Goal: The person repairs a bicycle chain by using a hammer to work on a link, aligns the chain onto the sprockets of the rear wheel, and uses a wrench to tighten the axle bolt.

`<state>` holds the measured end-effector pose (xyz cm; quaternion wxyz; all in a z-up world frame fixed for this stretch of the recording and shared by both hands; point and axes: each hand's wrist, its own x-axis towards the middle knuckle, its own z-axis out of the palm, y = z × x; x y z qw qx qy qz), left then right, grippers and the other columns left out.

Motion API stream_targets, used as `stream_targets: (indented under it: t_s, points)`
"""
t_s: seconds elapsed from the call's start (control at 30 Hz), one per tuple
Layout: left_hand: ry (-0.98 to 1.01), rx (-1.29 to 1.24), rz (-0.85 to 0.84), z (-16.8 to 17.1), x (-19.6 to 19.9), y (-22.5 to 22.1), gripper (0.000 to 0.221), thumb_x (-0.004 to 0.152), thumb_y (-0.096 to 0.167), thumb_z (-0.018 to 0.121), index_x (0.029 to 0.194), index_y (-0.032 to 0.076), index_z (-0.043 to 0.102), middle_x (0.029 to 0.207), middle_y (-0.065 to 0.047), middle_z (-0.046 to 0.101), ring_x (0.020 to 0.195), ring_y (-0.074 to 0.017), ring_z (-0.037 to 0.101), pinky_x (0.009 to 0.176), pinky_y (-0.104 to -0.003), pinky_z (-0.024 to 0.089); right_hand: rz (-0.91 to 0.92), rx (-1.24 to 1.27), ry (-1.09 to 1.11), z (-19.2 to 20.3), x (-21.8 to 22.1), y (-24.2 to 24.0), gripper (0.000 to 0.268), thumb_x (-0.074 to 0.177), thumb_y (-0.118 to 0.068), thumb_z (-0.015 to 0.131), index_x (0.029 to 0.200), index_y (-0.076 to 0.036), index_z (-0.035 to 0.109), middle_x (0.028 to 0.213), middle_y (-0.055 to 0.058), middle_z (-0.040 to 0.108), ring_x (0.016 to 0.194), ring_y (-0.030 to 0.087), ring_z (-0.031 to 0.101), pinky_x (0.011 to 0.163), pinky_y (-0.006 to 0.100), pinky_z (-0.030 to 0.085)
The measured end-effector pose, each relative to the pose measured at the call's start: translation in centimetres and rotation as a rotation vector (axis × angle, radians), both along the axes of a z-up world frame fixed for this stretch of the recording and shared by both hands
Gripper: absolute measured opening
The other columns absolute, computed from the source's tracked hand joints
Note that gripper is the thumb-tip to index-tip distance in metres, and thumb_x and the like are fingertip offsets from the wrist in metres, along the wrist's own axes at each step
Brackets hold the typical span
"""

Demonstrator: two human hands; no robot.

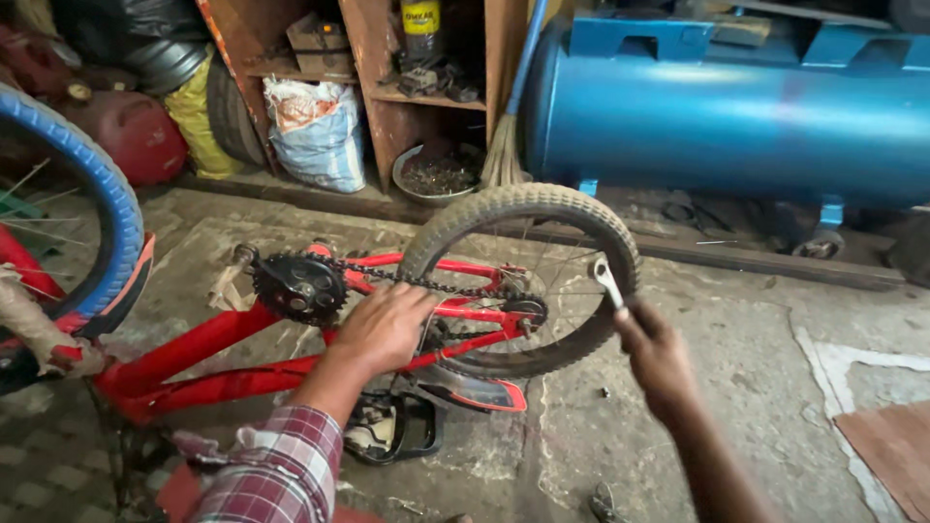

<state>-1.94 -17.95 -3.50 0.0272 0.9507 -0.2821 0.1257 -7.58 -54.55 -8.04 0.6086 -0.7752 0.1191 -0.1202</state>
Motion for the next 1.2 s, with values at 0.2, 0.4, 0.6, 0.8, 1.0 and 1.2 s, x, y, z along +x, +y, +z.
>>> stream_targets:
  t_s: [0.2,0.4,0.6,0.8,1.0,1.2]
  points:
    - [-0.141,-0.04,-0.298,-0.8,2.6,0.6,0.053,0.082,0.007,0.055,0.134,0.007,0.06,0.132,-0.01,0.061,0.123,-0.0286,0.054,0.101,-0.047,0.04,0.311,-0.277,0.076,-6.4,2.3,0.9,0.026,0.096,-0.026,0.06,0.109,-0.004,0.069,0.084,0.009,0.076,0.078,0.016,0.069,0.074,0.033,0.056]
    - [-0.213,-0.172,-0.088,-1.4,1.6,0.9,0.046,0.087,0.027,0.069,0.126,0.003,0.059,0.124,-0.016,0.058,0.121,-0.0376,0.051,0.107,-0.051,0.039,0.417,-0.505,-0.11,-10.1,3.9,0.6,0.036,0.09,-0.027,0.07,0.118,-0.004,0.067,0.112,0.015,0.072,0.098,0.026,0.072,0.082,0.04,0.056]
    - [-0.415,-0.298,0.048,-2.8,1.9,-0.9,0.071,0.08,0.043,0.078,0.124,-0.008,0.054,0.122,-0.028,0.052,0.121,-0.0488,0.046,0.11,-0.06,0.034,0.358,-0.667,0.155,-7.0,4.5,3.5,0.024,0.095,-0.028,0.066,0.108,-0.009,0.069,0.091,0.019,0.073,0.092,0.037,0.07,0.079,0.045,0.054]
    - [-0.393,-0.41,0.155,-3.3,2.3,-1.7,0.084,0.074,0.054,0.081,0.124,-0.007,0.051,0.125,-0.029,0.052,0.127,-0.0486,0.046,0.116,-0.06,0.031,0.472,-0.407,-0.017,-8.6,6.1,4.9,0.02,0.092,-0.023,0.065,0.105,-0.009,0.068,0.085,0.017,0.073,0.085,0.035,0.068,0.077,0.044,0.055]
    - [-0.251,-0.29,0.284,-2.8,3.6,-1.4,0.102,0.062,0.058,0.087,0.129,-0.009,0.049,0.129,-0.034,0.053,0.128,-0.0485,0.045,0.117,-0.06,0.021,0.445,-0.603,0.011,-9.7,7.1,4.8,0.021,0.092,-0.024,0.066,0.106,-0.01,0.072,0.09,0.017,0.074,0.09,0.037,0.071,0.076,0.046,0.054]
    - [-0.085,-0.254,0.289,-3.7,4.6,-0.5,0.09,0.072,0.049,0.087,0.13,-0.007,0.047,0.129,-0.028,0.057,0.132,-0.0436,0.044,0.122,-0.06,0.013,0.322,-0.484,-0.163,-6.6,6.6,5.7,0.021,0.083,-0.017,0.074,0.099,-0.004,0.071,0.09,0.014,0.078,0.081,0.023,0.078,0.073,0.037,0.06]
